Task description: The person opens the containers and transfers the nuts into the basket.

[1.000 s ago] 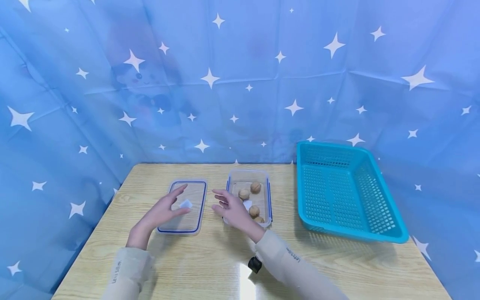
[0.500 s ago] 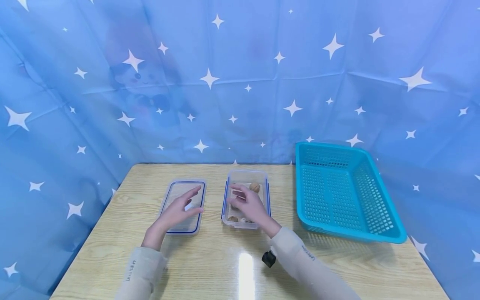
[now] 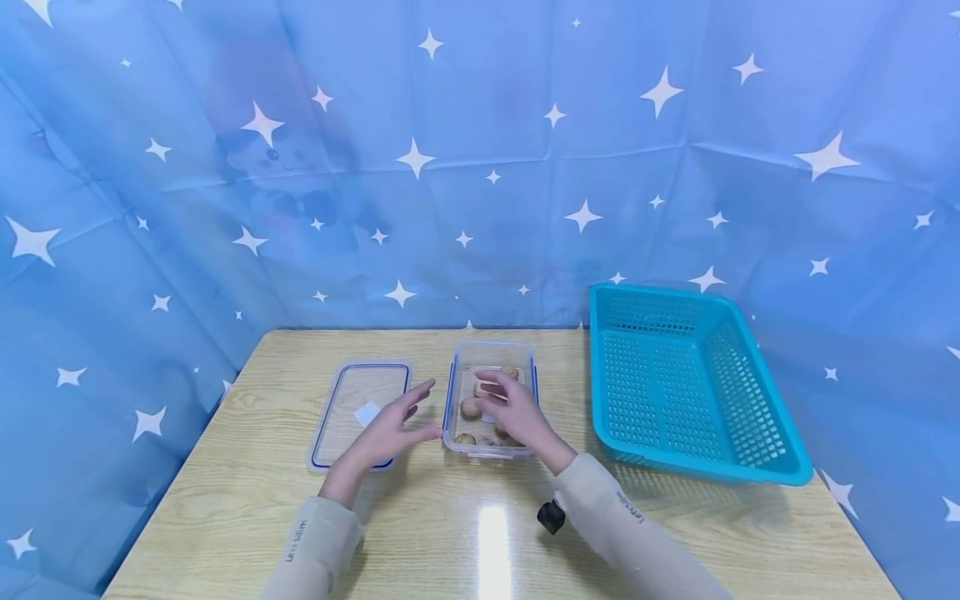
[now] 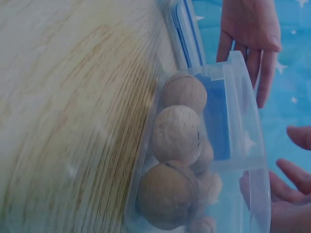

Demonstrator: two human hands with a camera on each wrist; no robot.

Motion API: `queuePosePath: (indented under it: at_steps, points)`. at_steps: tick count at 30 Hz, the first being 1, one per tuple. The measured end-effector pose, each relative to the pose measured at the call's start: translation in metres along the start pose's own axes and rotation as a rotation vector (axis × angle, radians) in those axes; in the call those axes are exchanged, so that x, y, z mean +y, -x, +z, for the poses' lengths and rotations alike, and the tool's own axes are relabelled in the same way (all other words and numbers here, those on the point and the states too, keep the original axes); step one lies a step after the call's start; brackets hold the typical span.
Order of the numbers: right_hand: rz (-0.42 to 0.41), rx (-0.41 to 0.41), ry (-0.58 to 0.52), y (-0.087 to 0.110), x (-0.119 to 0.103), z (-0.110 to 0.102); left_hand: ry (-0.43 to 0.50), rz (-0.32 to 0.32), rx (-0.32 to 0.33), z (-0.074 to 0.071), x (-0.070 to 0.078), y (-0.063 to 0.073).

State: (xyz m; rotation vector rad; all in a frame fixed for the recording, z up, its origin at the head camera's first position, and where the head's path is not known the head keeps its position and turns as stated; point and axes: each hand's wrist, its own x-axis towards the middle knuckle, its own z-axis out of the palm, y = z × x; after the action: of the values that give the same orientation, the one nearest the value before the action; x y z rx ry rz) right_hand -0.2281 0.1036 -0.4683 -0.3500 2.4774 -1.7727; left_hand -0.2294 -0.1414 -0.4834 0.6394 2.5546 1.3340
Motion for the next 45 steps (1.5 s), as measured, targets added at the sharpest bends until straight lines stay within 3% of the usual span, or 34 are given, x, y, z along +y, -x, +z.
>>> queuePosePath:
  at_steps: [6,16,22,35,45]
  points:
    - [-0.013,-0.005,0.021,-0.001,0.006,-0.004,0.038,-0.031,-0.010,0.013,0.004,-0.002]
    - [0.010,-0.025,0.057,-0.001,0.009,-0.004,-0.005,-0.029,-0.026,0.024,0.006,-0.003]
    - [0.026,-0.069,0.123,-0.006,0.013,0.000,-0.012,-0.029,-0.010,0.028,0.007,-0.002]
    - [0.020,-0.081,0.290,-0.017,0.019,0.008,-0.047,-0.039,0.004,0.034,0.012,-0.001]
    - [0.070,-0.122,0.331,-0.022,0.020,0.014,-0.070,-0.047,0.030,0.036,0.015,0.002]
